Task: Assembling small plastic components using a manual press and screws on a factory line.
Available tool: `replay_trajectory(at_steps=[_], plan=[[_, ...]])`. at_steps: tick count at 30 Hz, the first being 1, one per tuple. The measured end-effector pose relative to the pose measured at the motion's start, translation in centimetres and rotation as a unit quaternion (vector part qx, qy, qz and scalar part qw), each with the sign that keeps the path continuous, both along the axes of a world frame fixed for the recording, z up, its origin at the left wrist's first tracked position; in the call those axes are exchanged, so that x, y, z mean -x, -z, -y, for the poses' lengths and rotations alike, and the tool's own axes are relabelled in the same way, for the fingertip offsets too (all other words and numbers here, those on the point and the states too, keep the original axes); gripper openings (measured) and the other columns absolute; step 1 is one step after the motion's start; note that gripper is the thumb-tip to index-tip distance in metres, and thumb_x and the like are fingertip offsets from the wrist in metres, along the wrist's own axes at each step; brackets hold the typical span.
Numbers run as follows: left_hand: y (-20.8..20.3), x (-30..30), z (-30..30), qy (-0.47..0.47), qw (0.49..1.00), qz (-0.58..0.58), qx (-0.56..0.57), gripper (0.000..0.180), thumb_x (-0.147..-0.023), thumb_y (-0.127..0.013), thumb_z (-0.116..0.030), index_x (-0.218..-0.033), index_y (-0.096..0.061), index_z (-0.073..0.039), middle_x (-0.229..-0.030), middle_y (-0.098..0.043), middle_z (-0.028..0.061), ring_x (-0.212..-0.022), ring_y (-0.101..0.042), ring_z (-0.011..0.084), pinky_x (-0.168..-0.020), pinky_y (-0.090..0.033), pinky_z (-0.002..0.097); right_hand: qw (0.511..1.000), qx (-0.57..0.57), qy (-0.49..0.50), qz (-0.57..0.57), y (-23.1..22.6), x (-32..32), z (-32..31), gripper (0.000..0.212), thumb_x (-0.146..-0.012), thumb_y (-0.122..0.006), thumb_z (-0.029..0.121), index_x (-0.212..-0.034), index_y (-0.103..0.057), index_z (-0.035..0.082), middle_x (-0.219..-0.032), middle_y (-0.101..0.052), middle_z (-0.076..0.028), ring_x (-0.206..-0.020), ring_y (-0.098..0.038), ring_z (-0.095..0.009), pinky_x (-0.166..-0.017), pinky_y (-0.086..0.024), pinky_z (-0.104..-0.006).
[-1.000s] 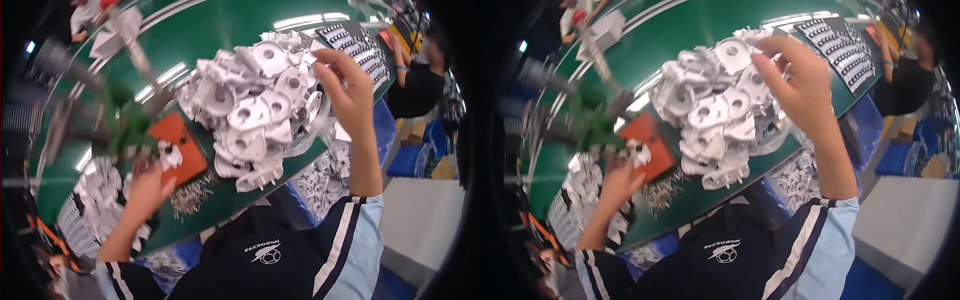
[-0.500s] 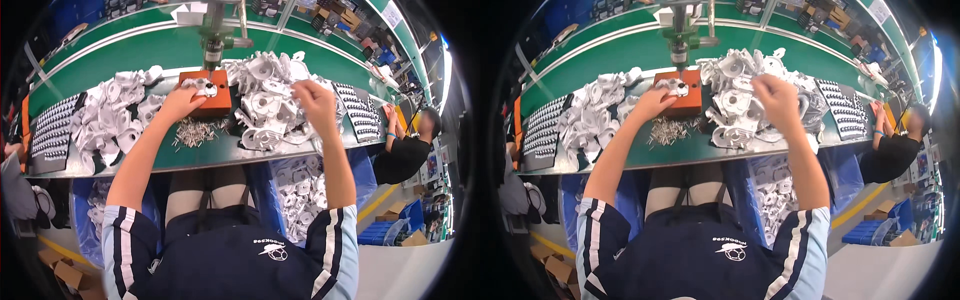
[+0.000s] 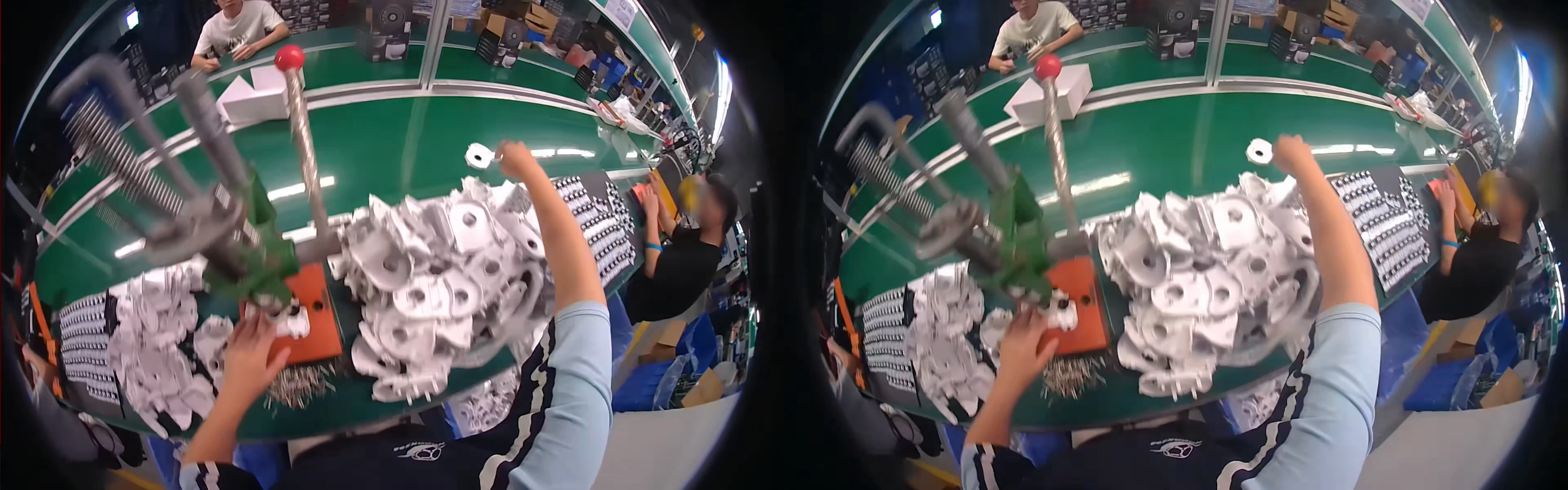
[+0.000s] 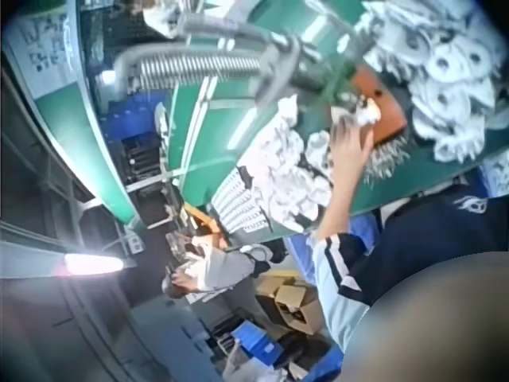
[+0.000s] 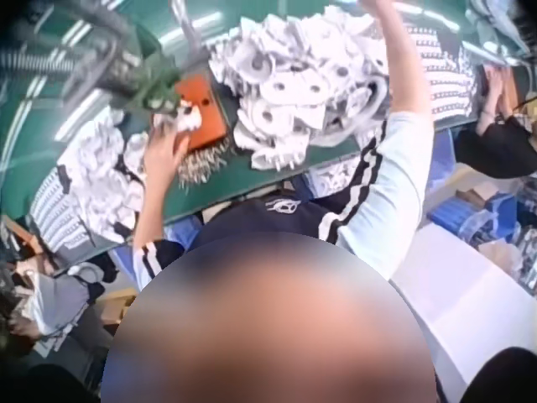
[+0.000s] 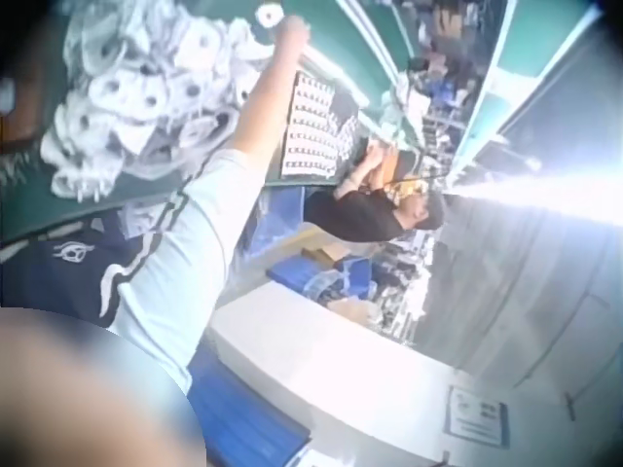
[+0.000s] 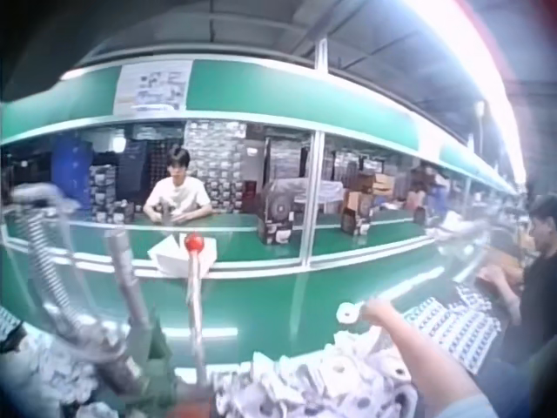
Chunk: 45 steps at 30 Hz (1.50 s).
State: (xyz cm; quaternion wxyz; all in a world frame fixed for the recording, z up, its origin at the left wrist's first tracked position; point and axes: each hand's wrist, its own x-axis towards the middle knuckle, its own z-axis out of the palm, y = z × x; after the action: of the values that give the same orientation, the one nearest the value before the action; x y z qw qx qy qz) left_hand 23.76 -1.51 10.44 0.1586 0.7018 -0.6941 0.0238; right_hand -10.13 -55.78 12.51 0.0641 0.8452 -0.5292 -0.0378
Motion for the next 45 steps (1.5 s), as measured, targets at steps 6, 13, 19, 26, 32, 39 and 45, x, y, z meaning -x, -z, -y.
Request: replay_trajectory(at_steps=[6,13,19,26,32,39,45], plan=[[-0.1,0.4,-0.5,-0.054,0.995,-0.044,-0.066,0.040,-0.073,-0.064,-0.024,-0.106,-0.057,-0.003,-0.100,-0.060,0.0165,-0.097,-0.053,0.0365,-0.085,-0.039,0.0493,0.996,0.018,0.080,0.038,9.4,-2.8,6.4,0.035,-0.079,-0.049,0.014,-0.112,-0.058,0.005,-0.108,-0.061,-0.018,-0.103,-0.058,-0.035,-0.087,-0.047,-0.0432],[0.4,1.3,-1.2,-0.103,0.990,-0.076,-0.063,0.042,-0.067,-0.070,-0.020,-0.104,-0.060,-0.002,-0.094,-0.062,0.0150,-0.081,-0.059,0.0330,-0.071,-0.044,0.0428,0.998,0.062,-0.004,-0.025,10.1,-1.8,7.3,0.016,-0.078,-0.052,0.009,-0.083,-0.067,0.008,-0.090,-0.066,-0.014,-0.085,-0.065,-0.029,-0.072,-0.053,-0.0388],[0.6,1.2,-0.5,-0.076,0.996,-0.039,-0.033,0.043,-0.065,-0.070,-0.018,-0.103,-0.056,-0.001,-0.101,-0.060,0.0172,-0.094,-0.054,0.0379,-0.082,-0.042,0.0488,0.999,0.036,0.013,0.031,3.9,-1.5,3.6,0.016,-0.071,-0.054,0.004,-0.082,-0.065,0.000,-0.090,-0.064,-0.022,-0.086,-0.062,-0.039,-0.072,-0.051,-0.0435],[1.7,0.7,-0.2,-0.037,0.999,0.012,0.038,0.047,-0.074,-0.066,-0.020,-0.114,-0.052,-0.001,-0.123,-0.051,0.0235,-0.112,-0.048,0.0435,-0.098,-0.037,0.0485,0.958,-0.158,-0.082,0.225,-4.5,2.6,-9.4,0.012,-0.067,-0.064,0.006,-0.076,-0.064,-0.002,-0.069,-0.064,-0.015,-0.063,-0.062,-0.024,-0.058,-0.049,-0.0332],[2.3,0.2,0.1,-0.017,0.997,0.040,0.068,0.045,-0.078,-0.064,-0.026,-0.113,-0.053,0.000,-0.120,-0.053,0.0237,-0.111,-0.051,0.0377,-0.100,-0.036,0.0458,0.966,0.003,-0.086,0.244,-8.7,4.6,-18.6,0.025,-0.080,-0.066,0.022,-0.097,-0.064,0.004,-0.068,-0.061,-0.009,-0.063,-0.055,-0.014,-0.057,-0.044,-0.0283],[3.2,0.7,0.3,-0.017,0.993,0.043,0.112,0.061,-0.079,-0.057,-0.049,-0.104,-0.052,0.007,-0.118,-0.051,0.0289,-0.113,-0.048,0.0398,-0.104,-0.031,0.0455,0.906,-0.082,-0.137,0.393,-15.9,-1.7,-29.1,0.022,-0.090,-0.055,0.021,-0.096,-0.063,0.002,-0.067,-0.053,0.003,-0.057,-0.044,-0.002,-0.049,-0.032,-0.0179],[3.2,-0.2,0.0,0.023,0.991,0.029,0.127,0.065,-0.066,-0.073,-0.040,-0.106,-0.049,0.005,-0.117,-0.050,0.0242,-0.113,-0.048,0.0371,-0.099,-0.037,0.0432,0.866,-0.181,-0.229,0.406,-12.7,-11.1,-38.9,0.019,-0.087,-0.051,0.014,-0.079,-0.061,0.000,-0.062,-0.052,0.000,-0.054,-0.044,-0.005,-0.050,-0.036,-0.0189]])
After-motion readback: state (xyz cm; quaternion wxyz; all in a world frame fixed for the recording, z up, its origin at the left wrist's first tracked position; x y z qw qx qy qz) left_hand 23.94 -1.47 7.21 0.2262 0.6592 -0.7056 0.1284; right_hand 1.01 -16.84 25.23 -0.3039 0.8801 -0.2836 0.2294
